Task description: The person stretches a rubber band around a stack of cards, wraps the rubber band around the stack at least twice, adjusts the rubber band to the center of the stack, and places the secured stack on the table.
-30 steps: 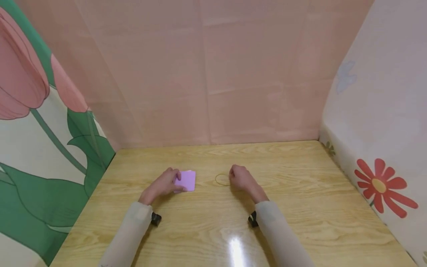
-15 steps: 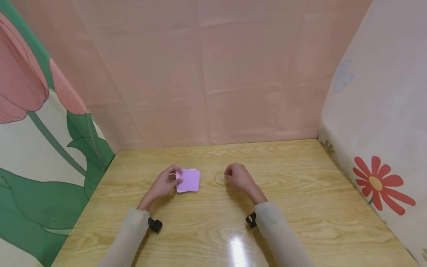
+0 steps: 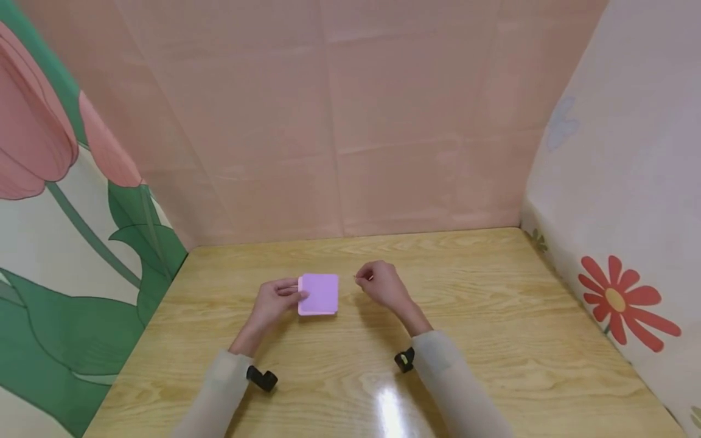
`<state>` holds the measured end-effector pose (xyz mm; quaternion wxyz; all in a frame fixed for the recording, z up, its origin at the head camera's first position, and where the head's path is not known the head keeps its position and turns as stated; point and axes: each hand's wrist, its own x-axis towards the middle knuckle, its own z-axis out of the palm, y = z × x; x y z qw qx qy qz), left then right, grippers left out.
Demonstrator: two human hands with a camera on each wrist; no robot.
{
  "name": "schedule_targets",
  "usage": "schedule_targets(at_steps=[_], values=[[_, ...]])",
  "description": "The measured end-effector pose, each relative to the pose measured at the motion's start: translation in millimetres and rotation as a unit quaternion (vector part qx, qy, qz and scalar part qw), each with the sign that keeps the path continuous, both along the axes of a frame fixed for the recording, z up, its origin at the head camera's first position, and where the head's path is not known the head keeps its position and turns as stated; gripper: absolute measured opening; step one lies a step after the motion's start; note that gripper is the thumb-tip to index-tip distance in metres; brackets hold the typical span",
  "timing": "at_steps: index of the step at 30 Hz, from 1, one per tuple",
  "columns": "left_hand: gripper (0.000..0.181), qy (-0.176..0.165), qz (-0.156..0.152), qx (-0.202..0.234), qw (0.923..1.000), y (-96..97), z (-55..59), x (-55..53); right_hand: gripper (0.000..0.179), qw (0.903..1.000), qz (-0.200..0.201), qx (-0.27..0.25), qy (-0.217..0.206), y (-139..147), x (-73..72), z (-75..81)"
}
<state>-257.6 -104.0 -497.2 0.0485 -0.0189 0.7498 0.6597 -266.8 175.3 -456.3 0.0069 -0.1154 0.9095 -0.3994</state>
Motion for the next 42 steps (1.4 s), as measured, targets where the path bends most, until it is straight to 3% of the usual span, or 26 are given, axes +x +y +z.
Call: schedule_targets(at_steps=[12,16,27,36,42], values=[[0.042,-0.046,-0.038,0.089,0.9943,16.1,2.6,6.9,0.01,0.9991,-0.004,-0.038,0.017,-16,-1.6,10.0],[0.042,-0.055,-0.038,0.09,0.9937,19.2,-0.1,6.4,0.009,0.9991,0.002,-0.038,0.019,-20,-1.0,10.2],[0.041,-0.035,-0.043,0.079,0.9954,26.2,1.4,8.0,0.01,0.9997,0.006,-0.022,0.012,-25,6.1,14.9],[0.046,-0.02,0.013,0.094,0.9952,39.4,-0.3,4.7,0.01,0.9992,0.008,-0.035,0.015,-29,9.8,9.4],[0.044,-0.031,0.04,0.109,0.9928,45.6,-2.0,3.2,0.008,0.9991,0.013,-0.033,0.021,-33,11.2,1.6]])
